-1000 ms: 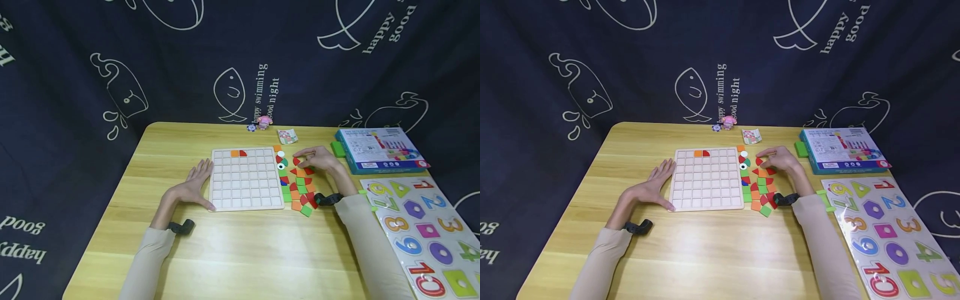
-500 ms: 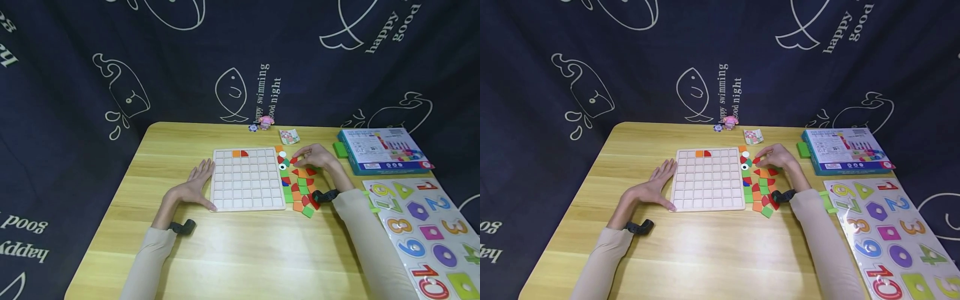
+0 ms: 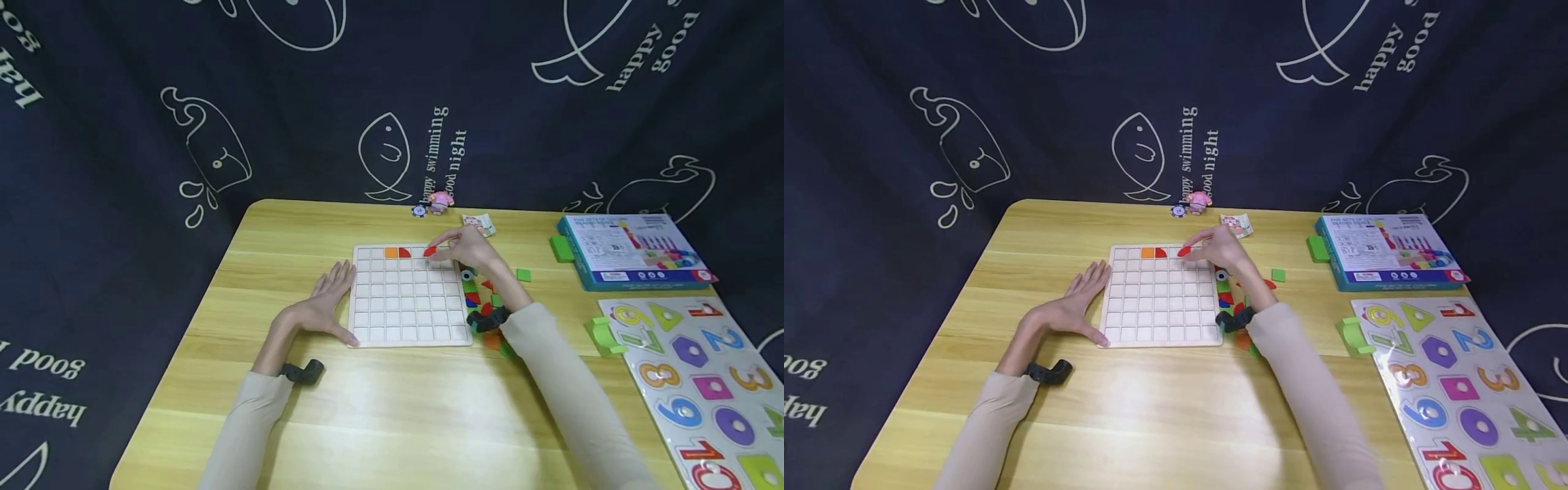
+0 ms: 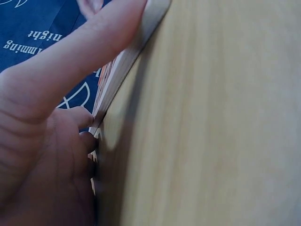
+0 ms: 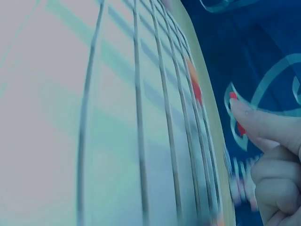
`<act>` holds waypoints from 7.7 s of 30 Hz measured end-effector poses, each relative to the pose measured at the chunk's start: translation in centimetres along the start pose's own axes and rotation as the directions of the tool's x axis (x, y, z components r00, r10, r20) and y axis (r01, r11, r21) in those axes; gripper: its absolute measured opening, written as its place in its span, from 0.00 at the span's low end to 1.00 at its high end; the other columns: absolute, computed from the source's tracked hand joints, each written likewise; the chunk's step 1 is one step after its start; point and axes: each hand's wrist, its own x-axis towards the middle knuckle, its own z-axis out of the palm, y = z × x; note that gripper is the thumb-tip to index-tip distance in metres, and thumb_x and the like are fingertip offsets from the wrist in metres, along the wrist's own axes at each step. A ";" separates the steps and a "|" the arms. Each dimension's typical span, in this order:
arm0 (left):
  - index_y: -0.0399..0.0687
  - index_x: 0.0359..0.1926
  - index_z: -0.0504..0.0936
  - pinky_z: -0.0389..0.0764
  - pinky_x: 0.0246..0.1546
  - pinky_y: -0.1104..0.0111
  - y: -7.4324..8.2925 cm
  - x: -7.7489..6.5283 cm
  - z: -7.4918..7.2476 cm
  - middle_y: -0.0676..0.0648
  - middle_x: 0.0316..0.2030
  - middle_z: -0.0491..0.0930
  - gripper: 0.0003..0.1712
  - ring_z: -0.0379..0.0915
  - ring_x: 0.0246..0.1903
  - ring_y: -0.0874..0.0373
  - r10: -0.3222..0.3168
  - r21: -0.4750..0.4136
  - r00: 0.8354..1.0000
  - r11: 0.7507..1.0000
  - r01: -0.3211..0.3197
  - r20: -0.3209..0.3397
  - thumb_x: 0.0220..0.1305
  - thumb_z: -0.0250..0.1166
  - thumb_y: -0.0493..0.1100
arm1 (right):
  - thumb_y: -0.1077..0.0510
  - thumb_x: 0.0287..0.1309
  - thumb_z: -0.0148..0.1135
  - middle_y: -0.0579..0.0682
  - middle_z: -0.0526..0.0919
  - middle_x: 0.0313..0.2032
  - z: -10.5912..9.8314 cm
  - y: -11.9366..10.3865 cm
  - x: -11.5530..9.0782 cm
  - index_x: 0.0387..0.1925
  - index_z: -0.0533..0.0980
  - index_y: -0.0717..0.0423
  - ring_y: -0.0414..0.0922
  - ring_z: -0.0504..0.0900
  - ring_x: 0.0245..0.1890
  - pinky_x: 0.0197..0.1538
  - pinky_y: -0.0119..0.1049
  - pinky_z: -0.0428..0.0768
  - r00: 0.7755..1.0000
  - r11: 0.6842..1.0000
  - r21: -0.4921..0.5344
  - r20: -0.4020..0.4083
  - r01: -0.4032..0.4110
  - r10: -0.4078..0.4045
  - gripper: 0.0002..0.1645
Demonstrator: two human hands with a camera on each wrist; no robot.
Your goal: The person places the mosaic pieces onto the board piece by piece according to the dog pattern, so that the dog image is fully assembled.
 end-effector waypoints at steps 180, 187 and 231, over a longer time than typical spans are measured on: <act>0.48 0.75 0.24 0.24 0.75 0.50 0.3 0.8 0.4 0.45 0.75 0.17 0.88 0.10 0.75 0.49 0.008 -0.018 1.000 1.000 -0.007 0.013 0.29 0.76 0.73 | 0.61 0.48 0.74 0.51 0.87 0.44 9.1 -4.2 2.1 0.43 0.86 0.53 0.47 0.79 0.39 0.45 0.36 0.77 0.976 0.979 -0.070 0.121 0.190 -0.181 0.17; 0.47 0.75 0.25 0.25 0.75 0.49 0.3 0.4 0.1 0.43 0.75 0.18 0.88 0.11 0.75 0.47 0.003 -0.025 1.000 1.000 -0.003 0.003 0.28 0.77 0.71 | 0.58 0.51 0.72 0.42 0.53 0.11 2.9 -1.7 -1.5 0.47 0.84 0.54 0.40 0.51 0.14 0.19 0.30 0.53 0.982 0.984 -0.038 0.073 0.175 -0.171 0.19; 0.47 0.75 0.25 0.24 0.75 0.47 0.1 0.3 0.0 0.42 0.75 0.18 0.87 0.10 0.74 0.46 0.009 -0.040 1.000 0.999 -0.008 0.008 0.31 0.79 0.68 | 0.54 0.52 0.72 0.42 0.62 0.12 -4.3 6.8 -3.9 0.44 0.85 0.54 0.40 0.56 0.14 0.20 0.32 0.55 0.999 0.999 -0.030 -0.007 -0.040 0.040 0.17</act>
